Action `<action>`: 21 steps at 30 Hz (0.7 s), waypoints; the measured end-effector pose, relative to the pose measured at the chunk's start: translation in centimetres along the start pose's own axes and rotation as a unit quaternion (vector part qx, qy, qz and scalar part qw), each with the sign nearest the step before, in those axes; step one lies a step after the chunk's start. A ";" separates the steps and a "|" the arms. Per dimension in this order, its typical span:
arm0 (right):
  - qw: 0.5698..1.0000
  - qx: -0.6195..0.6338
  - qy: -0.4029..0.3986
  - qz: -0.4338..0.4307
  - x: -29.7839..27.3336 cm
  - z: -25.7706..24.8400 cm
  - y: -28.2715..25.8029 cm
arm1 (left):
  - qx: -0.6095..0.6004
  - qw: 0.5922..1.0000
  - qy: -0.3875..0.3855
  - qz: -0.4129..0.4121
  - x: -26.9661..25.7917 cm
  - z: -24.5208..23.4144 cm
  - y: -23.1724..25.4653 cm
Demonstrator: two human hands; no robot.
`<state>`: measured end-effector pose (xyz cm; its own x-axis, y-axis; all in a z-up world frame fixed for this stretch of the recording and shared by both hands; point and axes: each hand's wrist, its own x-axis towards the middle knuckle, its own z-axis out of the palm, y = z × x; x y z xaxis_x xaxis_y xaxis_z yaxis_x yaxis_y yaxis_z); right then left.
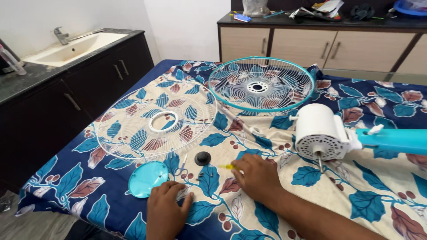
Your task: The person disassembles a teal and white LG desk fan on a floral tablecloth. Using a yellow screwdriver, they remove screws from the motor housing and base, then detach the rear motor cover and base plate, leaving the components separated on the table.
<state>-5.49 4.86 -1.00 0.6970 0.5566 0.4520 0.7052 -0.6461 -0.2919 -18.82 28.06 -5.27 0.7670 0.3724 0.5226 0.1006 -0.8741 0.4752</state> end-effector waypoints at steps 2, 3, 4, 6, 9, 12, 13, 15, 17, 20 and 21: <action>0.996 -0.027 -0.026 0.078 1.4 1.1 0.1 | 0.006 1.000 -0.013 -0.017 0.2 -0.1 0.3; 0.992 -0.040 -0.040 0.117 1.8 1.6 0.2 | 0.009 0.999 -0.020 -0.025 0.2 -0.2 0.3; 0.992 -0.032 -0.048 0.109 2.2 2.0 0.3 | 0.008 1.000 -0.020 -0.022 0.2 -0.2 0.3; 0.993 -0.016 -0.066 0.095 2.6 2.4 0.5 | 0.005 1.000 -0.021 -0.016 0.2 -0.1 0.1; 0.988 0.010 -0.104 0.110 1.8 2.3 0.5 | 0.011 1.000 -0.009 -0.009 0.3 0.3 -0.2; 0.997 0.049 -0.045 0.043 0.9 1.3 0.8 | 0.022 1.000 -0.006 -0.002 0.2 1.0 -1.1; 0.997 0.060 -0.036 0.035 0.6 0.8 1.0 | 0.021 1.000 -0.002 0.000 0.2 1.3 -1.5; 0.996 0.081 -0.018 0.019 -0.4 -0.6 1.5 | 0.019 1.000 0.006 0.006 0.0 1.9 -2.4; 0.997 0.072 0.036 -0.019 -1.3 -2.3 2.6 | 0.027 1.000 -0.009 -0.009 -0.1 2.7 -3.5; 0.984 0.048 0.158 -0.069 -3.1 -5.2 5.3 | 0.049 0.998 -0.033 -0.007 -0.1 3.8 -5.4; 0.974 0.038 0.205 -0.086 -3.7 -6.1 6.5 | 0.057 0.998 -0.040 -0.002 0.2 4.1 -6.0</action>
<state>-4.31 -4.57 0.54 0.4680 0.3875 0.7942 0.8256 -0.5124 -0.2365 -16.68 32.07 -10.85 0.8138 0.3540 0.4609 0.1721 -0.9043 0.3906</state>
